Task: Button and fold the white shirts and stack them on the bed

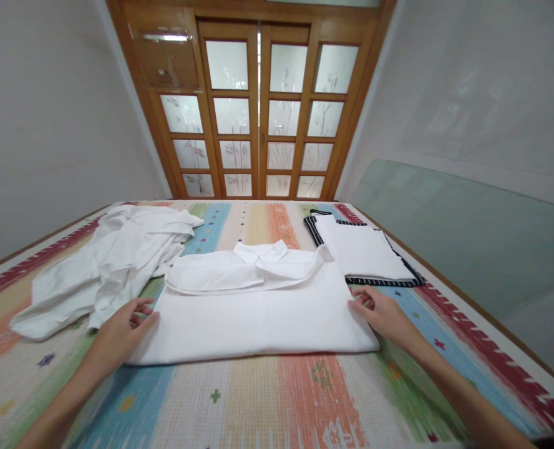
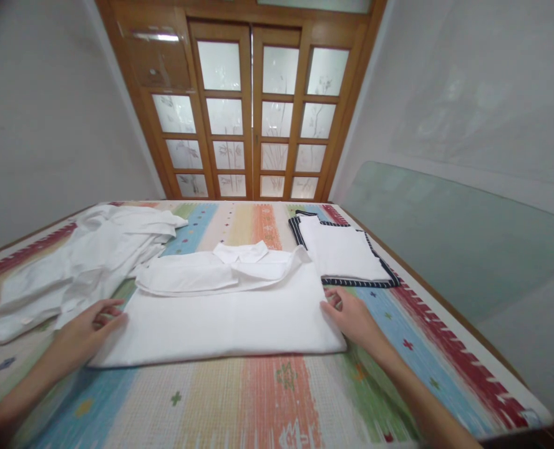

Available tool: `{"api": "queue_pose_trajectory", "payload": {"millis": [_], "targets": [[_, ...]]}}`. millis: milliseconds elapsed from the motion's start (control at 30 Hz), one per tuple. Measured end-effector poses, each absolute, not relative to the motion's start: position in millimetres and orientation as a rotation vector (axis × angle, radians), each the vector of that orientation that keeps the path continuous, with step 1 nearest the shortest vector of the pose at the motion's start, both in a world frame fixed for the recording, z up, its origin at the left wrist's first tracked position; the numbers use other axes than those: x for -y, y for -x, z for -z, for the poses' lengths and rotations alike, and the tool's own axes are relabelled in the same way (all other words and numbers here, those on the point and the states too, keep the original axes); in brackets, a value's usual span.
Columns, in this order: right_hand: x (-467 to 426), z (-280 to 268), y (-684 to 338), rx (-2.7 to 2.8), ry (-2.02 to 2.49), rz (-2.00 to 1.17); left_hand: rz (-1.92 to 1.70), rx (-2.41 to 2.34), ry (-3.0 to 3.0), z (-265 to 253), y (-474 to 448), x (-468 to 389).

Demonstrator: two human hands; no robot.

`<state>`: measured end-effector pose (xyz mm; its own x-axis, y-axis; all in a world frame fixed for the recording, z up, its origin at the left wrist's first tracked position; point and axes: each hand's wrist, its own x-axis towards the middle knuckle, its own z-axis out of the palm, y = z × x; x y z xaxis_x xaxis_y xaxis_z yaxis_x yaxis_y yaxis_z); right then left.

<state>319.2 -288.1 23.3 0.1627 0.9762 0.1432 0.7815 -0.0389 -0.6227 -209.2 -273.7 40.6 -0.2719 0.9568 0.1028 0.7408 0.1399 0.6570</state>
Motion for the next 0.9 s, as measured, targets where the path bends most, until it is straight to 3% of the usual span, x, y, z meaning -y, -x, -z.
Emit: {"api": "queue_pose_trajectory", "payload": {"millis": [400,900], "targets": [[326,-20,-319,1.368,1.895,-1.107,-0.502,-1.975,-1.657,-49,218,297],[343,-18,-334,1.468,1.806,-1.284,-0.379,-1.695,-1.561,-32,255,306]]}}
